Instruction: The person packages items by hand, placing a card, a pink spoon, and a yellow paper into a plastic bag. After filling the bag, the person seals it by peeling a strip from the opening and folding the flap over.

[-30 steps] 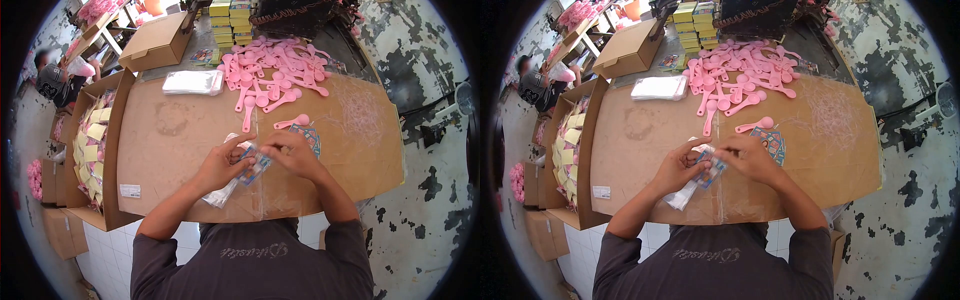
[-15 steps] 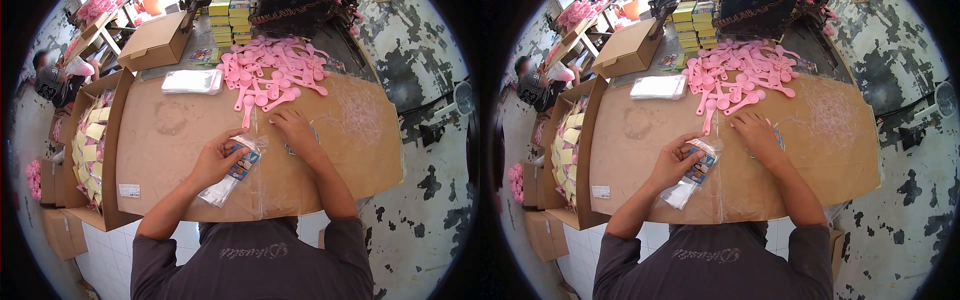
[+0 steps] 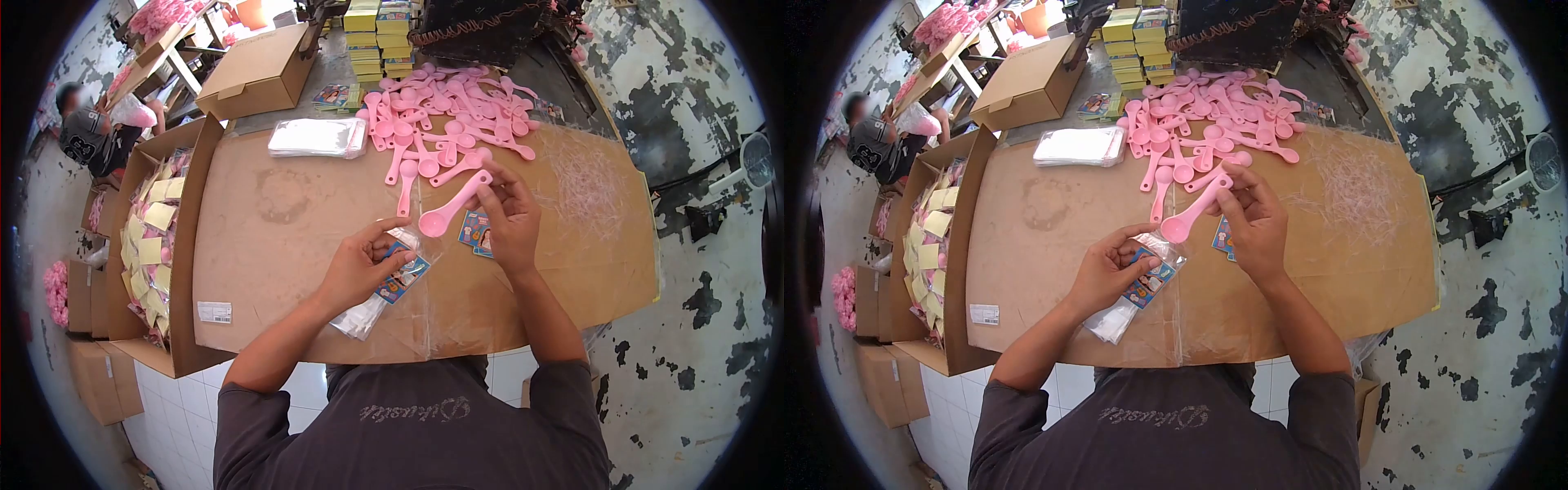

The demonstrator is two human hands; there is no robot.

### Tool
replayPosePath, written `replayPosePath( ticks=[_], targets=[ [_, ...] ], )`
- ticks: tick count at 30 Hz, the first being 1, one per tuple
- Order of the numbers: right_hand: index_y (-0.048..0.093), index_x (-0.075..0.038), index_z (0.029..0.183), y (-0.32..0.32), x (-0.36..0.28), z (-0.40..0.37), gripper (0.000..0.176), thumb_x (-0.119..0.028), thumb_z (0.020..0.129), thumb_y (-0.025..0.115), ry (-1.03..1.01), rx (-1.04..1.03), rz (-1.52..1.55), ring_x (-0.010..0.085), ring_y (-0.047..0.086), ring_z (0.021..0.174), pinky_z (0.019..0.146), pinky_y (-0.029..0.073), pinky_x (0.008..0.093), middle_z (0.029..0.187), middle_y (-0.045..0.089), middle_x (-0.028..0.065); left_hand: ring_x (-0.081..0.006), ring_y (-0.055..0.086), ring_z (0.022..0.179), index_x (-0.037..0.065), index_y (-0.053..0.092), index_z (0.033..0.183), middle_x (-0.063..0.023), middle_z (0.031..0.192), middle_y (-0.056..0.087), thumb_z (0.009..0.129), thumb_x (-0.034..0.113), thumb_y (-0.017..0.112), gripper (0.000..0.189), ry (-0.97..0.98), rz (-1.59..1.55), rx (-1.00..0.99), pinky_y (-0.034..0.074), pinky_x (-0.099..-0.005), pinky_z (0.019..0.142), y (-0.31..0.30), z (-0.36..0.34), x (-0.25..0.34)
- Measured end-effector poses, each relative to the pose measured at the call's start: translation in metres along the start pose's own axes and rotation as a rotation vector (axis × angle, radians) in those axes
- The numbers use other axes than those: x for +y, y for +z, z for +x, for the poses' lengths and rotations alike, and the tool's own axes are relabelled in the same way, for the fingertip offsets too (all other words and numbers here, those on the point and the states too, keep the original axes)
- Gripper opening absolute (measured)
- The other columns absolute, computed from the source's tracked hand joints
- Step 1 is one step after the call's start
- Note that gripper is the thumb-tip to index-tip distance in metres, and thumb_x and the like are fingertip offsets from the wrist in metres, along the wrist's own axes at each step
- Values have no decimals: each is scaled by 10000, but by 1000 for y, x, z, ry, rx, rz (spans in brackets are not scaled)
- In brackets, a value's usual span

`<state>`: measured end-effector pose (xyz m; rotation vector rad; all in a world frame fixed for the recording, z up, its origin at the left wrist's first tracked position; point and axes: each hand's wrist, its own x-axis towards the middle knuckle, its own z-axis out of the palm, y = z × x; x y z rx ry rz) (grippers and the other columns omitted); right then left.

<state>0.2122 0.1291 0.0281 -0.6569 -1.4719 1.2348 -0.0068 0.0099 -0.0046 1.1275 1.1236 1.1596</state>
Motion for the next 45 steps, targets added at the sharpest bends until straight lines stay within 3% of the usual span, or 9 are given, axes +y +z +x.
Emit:
replayPosePath(
  ticks=[10, 14, 29, 31, 34, 37, 40, 43, 45],
  targets=[
    [618, 31, 1332, -4, 6, -3, 306, -3, 1028, 611, 59, -165, -46, 145, 697, 944, 875, 615, 319, 1098, 681, 84, -115, 688, 1054, -14, 533, 1472, -115, 1139, 744, 1001, -35, 657, 488, 11, 16, -20, 567, -268, 909, 2, -1, 0],
    [629, 29, 1323, -12, 5, 1, 297, -10, 1029, 615, 22, -160, -87, 148, 697, 953, 876, 619, 323, 1134, 671, 89, -95, 683, 1012, 21, 559, 1458, -90, 1067, 755, 1017, 15, 661, 453, 42, 21, 7, 557, -267, 878, 3, -1, -1],
    [588, 19, 1371, 5, 13, -13, 344, -19, 1031, 623, 112, -213, 66, 172, 715, 986, 884, 599, 312, 1096, 701, 88, -94, 685, 1000, -2, 537, 1471, -99, 1122, 754, 1028, 15, 646, 456, -18, 53, -11, 563, -257, 861, 6, -3, 1],
    [601, -1, 1376, 8, 13, -19, 348, -23, 1029, 627, 134, -197, 39, 181, 712, 1004, 903, 583, 326, 1096, 709, 81, -103, 693, 993, -7, 534, 1469, -96, 1115, 756, 1034, 37, 648, 452, -66, -56, 10, 569, -266, 861, 6, -2, 3],
    [677, -25, 1313, 8, 10, -22, 285, -73, 1036, 631, 36, -356, -202, 210, 681, 1101, 962, 545, 369, 1153, 708, 87, -114, 701, 999, -35, 529, 1459, -94, 1124, 753, 1042, 57, 644, 443, -43, -164, -22, 574, -273, 866, 7, -2, 3],
    [744, -30, 1218, -3, 6, -10, 232, -127, 1044, 625, -32, -521, -127, 228, 635, 1182, 1015, 504, 389, 1232, 690, 96, -113, 703, 1008, -47, 524, 1460, -91, 1112, 755, 1048, 67, 638, 442, -45, -208, -85, 569, -265, 867, 4, -3, 4],
    [770, -26, 1154, -6, -4, -10, 222, -152, 1040, 626, 79, -674, -43, 233, 619, 1200, 1010, 496, 373, 1293, 667, 107, -100, 699, 991, -44, 523, 1465, -85, 1087, 760, 1053, 80, 636, 446, -96, -252, -119, 558, -249, 848, 3, -4, 7],
    [757, -21, 1163, -9, -7, -8, 206, -87, 985, 675, -85, -809, -197, 226, 625, 1180, 1012, 493, 375, 1305, 643, 119, -80, 688, 936, -36, 525, 1468, -77, 1076, 765, 1054, 103, 643, 453, -148, -278, -94, 543, -231, 799, 5, -6, 9],
    [748, -20, 1169, -7, -5, -8, 216, -86, 974, 682, -3, -642, -111, 218, 633, 1163, 984, 499, 363, 1310, 657, 100, -71, 682, 912, -28, 526, 1471, -74, 1077, 766, 1055, 121, 648, 459, -143, -211, -106, 536, -224, 775, 0, -3, 4]
  ],
)
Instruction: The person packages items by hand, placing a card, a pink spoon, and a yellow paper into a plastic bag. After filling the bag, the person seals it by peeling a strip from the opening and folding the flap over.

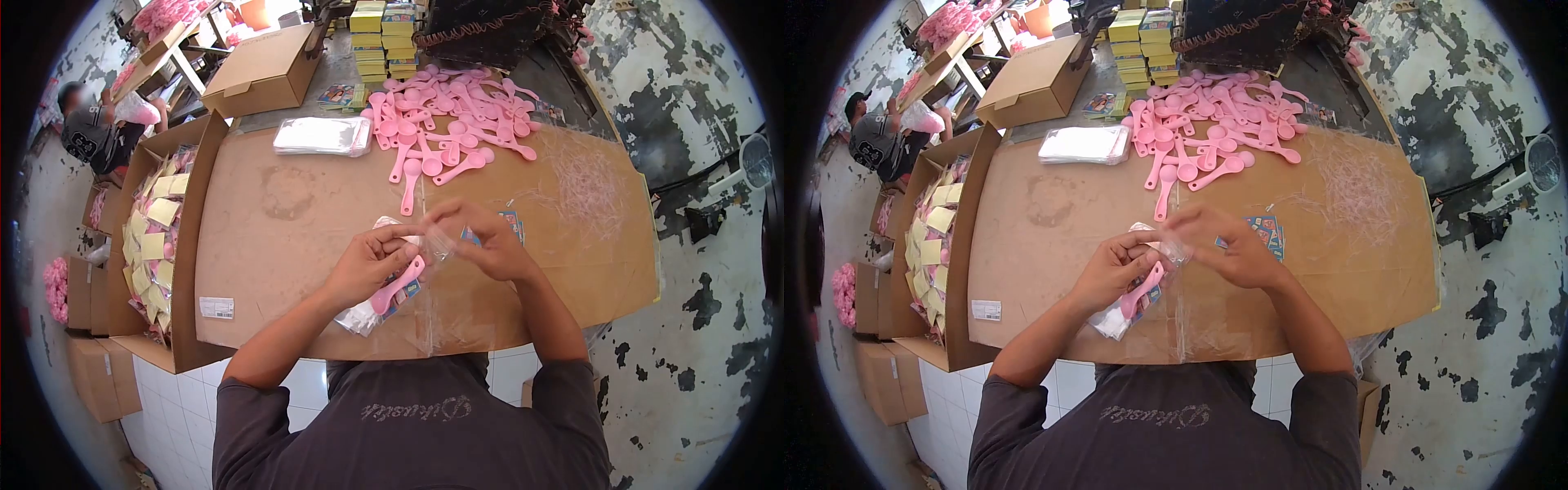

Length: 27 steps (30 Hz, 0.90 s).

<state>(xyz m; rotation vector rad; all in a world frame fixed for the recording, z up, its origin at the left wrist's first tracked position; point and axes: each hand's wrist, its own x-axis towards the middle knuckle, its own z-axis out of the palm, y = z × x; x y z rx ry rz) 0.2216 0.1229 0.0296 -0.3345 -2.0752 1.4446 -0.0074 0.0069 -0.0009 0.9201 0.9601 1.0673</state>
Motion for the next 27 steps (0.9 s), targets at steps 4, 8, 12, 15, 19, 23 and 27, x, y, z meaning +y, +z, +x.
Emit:
replayPosePath(
  ticks=[4, 8, 12, 15, 19, 23, 27],
  targets=[
    [739, -26, 1110, 7, -23, 11, 166, -78, 957, 700, -44, 43, -91, 213, 644, 1124, 962, 502, 351, 1292, 667, 90, -66, 688, 919, -12, 537, 1462, -70, 1068, 766, 1055, 152, 655, 454, -37, -9, -68, 546, -224, 780, 4, -3, 6],
    [736, -55, 1017, -2, -46, 15, 92, -88, 931, 738, -156, -160, -194, 228, 655, 1114, 941, 517, 360, 1194, 691, 87, -99, 685, 1037, 4, 553, 1443, -82, 1169, 743, 1054, 166, 657, 434, 5, -30, -102, 550, -258, 888, 3, 1, -1],
    [729, -67, 956, -17, -97, 21, 82, -48, 888, 770, -277, -160, -638, 240, 688, 1025, 881, 530, 374, 1023, 710, 77, -177, 588, 1318, 37, 542, 1466, -92, 1403, 650, 1026, 156, 684, 477, 269, 230, -44, 463, -356, 1116, 14, -1, 16],
    [730, -56, 956, -15, -121, 19, 82, -30, 886, 765, -268, -50, -782, 240, 694, 868, 763, 525, 356, 907, 707, 74, -217, 483, 1442, 65, 532, 1489, -84, 1504, 582, 991, 148, 711, 535, 366, 447, -81, 371, -395, 1200, 16, -6, 32],
    [731, -43, 1021, -14, -109, 18, 132, -81, 898, 758, -128, 37, -667, 265, 652, 741, 674, 525, 373, 862, 692, 87, -255, 574, 1359, 77, 540, 1488, -112, 1469, 610, 967, 159, 732, 561, 487, 637, -47, 435, -399, 1144, 35, -11, 51],
    [732, -37, 1058, -9, -111, 16, 165, -65, 898, 757, -55, 68, -560, 254, 661, 737, 660, 521, 354, 863, 700, 98, -251, 690, 1187, 44, 549, 1468, -130, 1307, 708, 969, 173, 752, 554, 501, 652, -9, 517, -378, 1039, 40, 0, 49],
    [720, -35, 1063, -2, -92, 12, 182, -54, 886, 759, -118, 232, -601, 248, 665, 776, 680, 516, 355, 929, 698, 102, -148, 725, 1065, -18, 556, 1414, -103, 1111, 773, 997, 63, 706, 451, 332, 359, -73, 560, -295, 952, 48, 1, 51]
  ],
)
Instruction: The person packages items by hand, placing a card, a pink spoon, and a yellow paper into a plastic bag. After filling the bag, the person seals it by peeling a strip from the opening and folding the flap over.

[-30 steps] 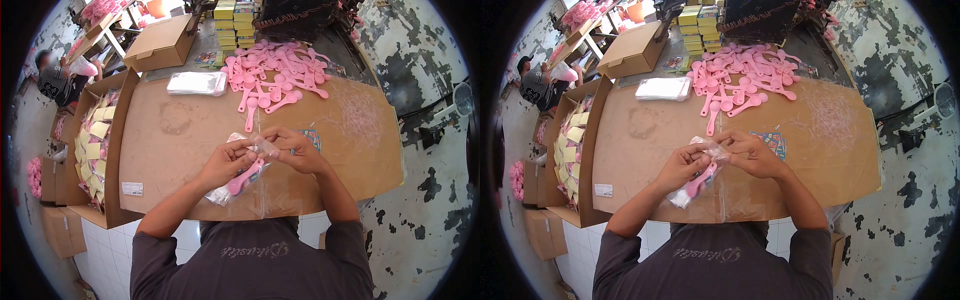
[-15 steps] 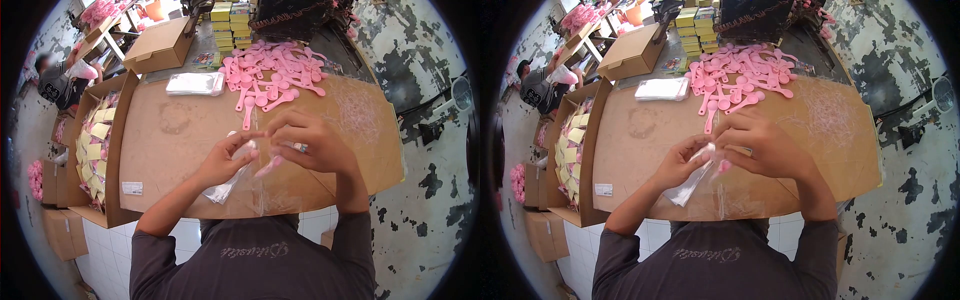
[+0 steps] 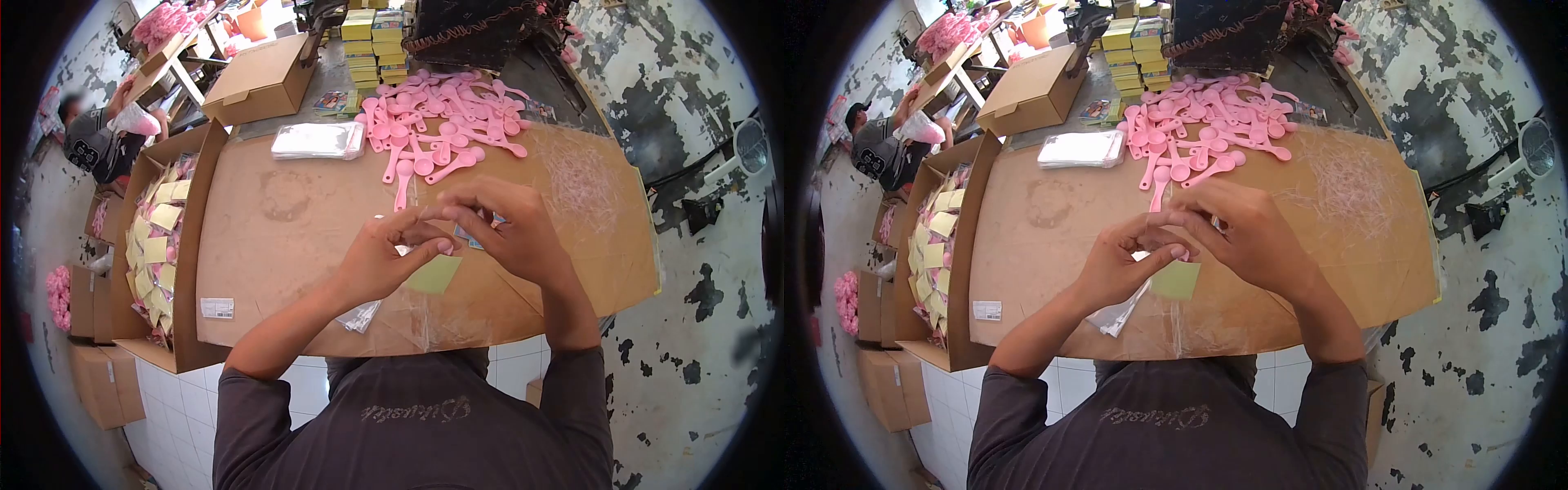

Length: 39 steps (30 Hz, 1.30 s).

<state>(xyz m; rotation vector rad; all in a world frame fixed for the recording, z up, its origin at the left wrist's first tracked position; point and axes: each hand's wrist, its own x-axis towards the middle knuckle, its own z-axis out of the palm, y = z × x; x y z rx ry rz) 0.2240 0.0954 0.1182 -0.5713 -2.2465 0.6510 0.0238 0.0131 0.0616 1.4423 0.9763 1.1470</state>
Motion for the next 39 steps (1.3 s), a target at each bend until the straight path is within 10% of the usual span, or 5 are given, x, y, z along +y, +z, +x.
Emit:
replayPosePath(
  ticks=[7, 19, 25, 30, 39],
  targets=[
    [691, -62, 969, 16, 2, -4, 215, -100, 775, 777, -359, 79, -527, 234, 627, 1061, 901, 477, 389, 1089, 652, 60, -169, 749, 1017, -42, 561, 1388, -130, 1047, 783, 997, 23, 678, 413, -86, 11, 98, 591, -291, 877, 7, -3, -13],
    [640, -32, 998, 23, 35, -1, 214, -110, 809, 704, -231, 37, -562, 288, 601, 1037, 907, 465, 407, 1060, 602, 117, -181, 771, 925, -41, 613, 1357, -148, 1004, 791, 960, 84, 739, 435, -122, 383, 62, 608, -321, 812, 2, -4, -6],
    [611, -40, 1016, -92, 93, -55, 104, -124, 1049, 560, 530, -143, 732, 98, 621, 757, 642, 501, 266, 837, 627, 10, -175, 752, 1010, -41, 658, 1300, -146, 1049, 786, 998, 71, 707, 325, -222, -83, 108, 588, -312, 915, -14, -7, -28],
    [636, -41, 1257, -126, 186, -105, 322, -17, 937, 615, 407, 26, -1497, 289, 659, 1056, 893, 525, 379, 1143, 686, 117, -175, 743, 1021, -43, 694, 1226, -156, 1088, 776, 1007, 66, 696, 245, -192, -189, 139, 583, -307, 931, -17, -7, -41],
    [662, -35, 1288, -45, 92, -52, 341, -70, 950, 687, 498, 51, -135, 227, 679, 1002, 896, 524, 363, 1074, 710, 99, -106, 695, 996, -16, 730, 1160, -52, 1078, 759, 1031, 94, 678, 177, -192, -182, 200, 558, -275, 897, -12, -2, -56]
  ],
)
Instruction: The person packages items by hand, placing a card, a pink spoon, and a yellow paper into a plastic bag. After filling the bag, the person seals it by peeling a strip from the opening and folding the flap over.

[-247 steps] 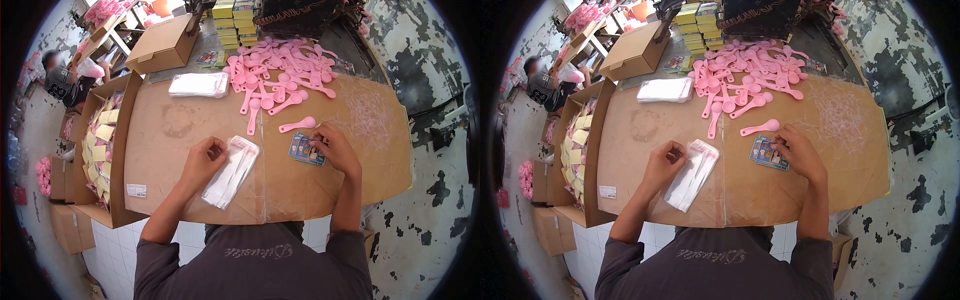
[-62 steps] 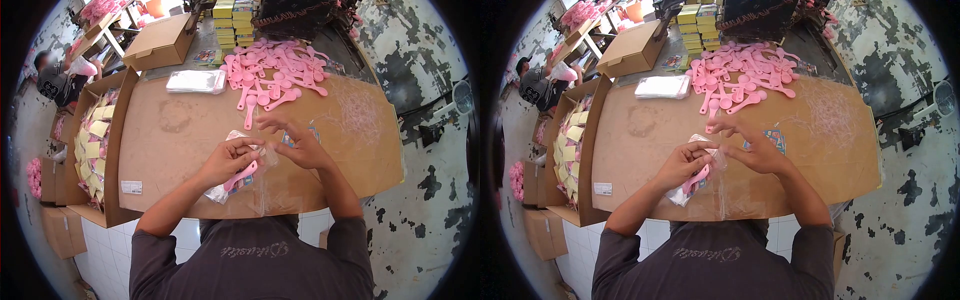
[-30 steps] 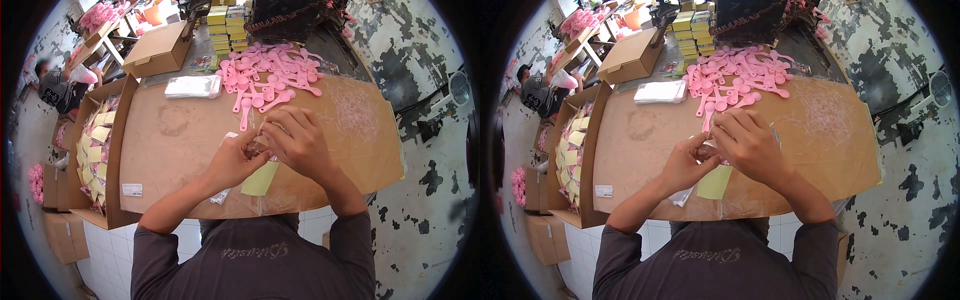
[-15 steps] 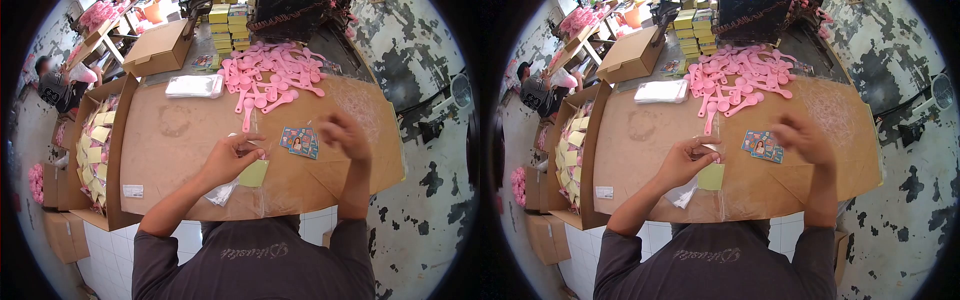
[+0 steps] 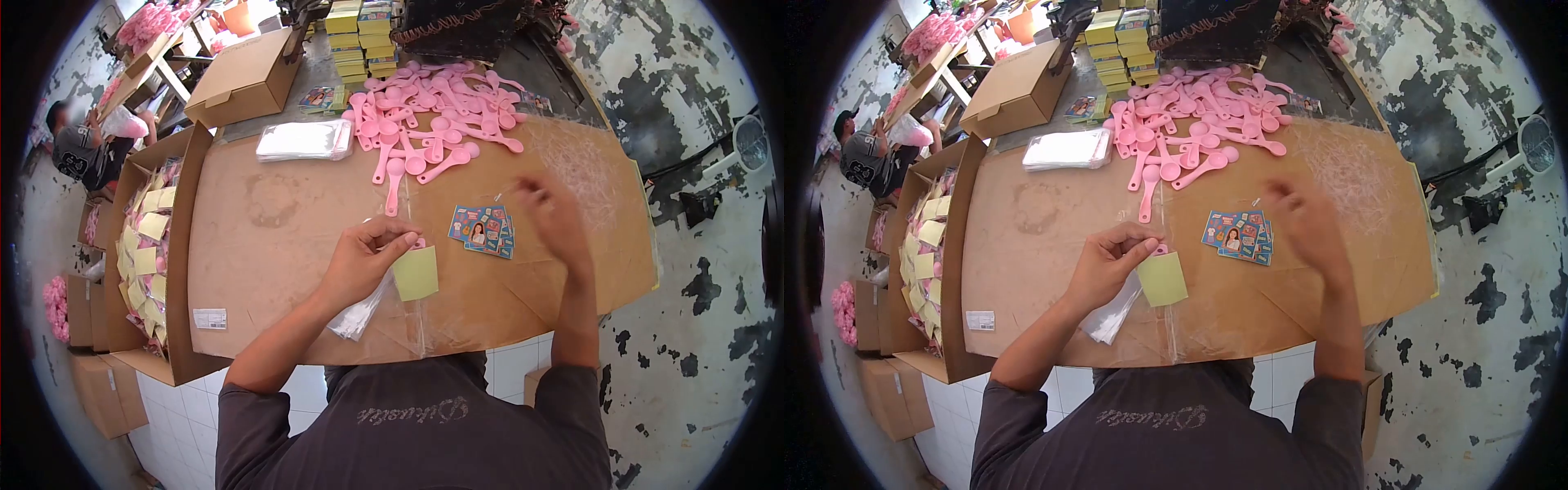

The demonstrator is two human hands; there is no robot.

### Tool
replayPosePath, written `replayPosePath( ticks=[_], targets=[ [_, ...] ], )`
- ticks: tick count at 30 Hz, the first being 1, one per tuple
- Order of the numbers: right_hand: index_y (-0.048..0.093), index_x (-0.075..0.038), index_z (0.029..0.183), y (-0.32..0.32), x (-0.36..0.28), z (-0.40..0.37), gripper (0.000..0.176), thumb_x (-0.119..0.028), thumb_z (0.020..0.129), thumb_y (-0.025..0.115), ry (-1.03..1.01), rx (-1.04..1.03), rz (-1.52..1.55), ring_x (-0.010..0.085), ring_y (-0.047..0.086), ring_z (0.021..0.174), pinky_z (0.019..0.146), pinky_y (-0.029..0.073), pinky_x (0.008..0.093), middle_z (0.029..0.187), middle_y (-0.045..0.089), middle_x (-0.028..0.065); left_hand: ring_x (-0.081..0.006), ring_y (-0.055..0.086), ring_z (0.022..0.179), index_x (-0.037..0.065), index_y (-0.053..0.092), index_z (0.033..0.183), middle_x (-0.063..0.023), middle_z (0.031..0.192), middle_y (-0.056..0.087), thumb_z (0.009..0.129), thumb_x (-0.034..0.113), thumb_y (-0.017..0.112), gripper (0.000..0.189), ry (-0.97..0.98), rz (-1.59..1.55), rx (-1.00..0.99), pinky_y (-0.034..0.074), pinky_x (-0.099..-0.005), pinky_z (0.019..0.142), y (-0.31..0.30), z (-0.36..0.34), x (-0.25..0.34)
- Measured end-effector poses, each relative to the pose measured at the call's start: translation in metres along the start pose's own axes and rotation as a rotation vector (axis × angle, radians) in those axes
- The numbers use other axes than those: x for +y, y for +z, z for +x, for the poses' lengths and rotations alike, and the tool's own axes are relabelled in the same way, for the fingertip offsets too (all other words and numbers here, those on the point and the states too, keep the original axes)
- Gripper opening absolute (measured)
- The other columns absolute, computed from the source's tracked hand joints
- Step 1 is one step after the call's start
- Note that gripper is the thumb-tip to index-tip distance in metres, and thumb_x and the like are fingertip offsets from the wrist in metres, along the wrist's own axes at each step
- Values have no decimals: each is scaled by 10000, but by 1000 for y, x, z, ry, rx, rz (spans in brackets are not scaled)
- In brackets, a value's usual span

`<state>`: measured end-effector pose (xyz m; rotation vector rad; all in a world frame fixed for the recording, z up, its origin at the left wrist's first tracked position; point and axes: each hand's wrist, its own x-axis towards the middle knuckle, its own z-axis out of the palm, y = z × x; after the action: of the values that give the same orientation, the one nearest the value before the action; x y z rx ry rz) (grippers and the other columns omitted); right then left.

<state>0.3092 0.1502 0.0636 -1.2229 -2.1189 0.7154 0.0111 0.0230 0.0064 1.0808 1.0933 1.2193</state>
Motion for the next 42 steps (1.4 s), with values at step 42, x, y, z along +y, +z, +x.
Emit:
replayPosePath(
  ticks=[42],
  targets=[
    [798, -43, 1075, 84, -7, 4, 145, -22, 957, 716, -75, -445, 761, 105, 653, 918, 770, 502, 254, 1018, 730, 40, -160, 740, 989, -42, 752, 1115, -146, 1087, 779, 944, -84, 668, 196, 302, 284, -19, 602, -288, 879, -21, 2, -4]
  ],
)
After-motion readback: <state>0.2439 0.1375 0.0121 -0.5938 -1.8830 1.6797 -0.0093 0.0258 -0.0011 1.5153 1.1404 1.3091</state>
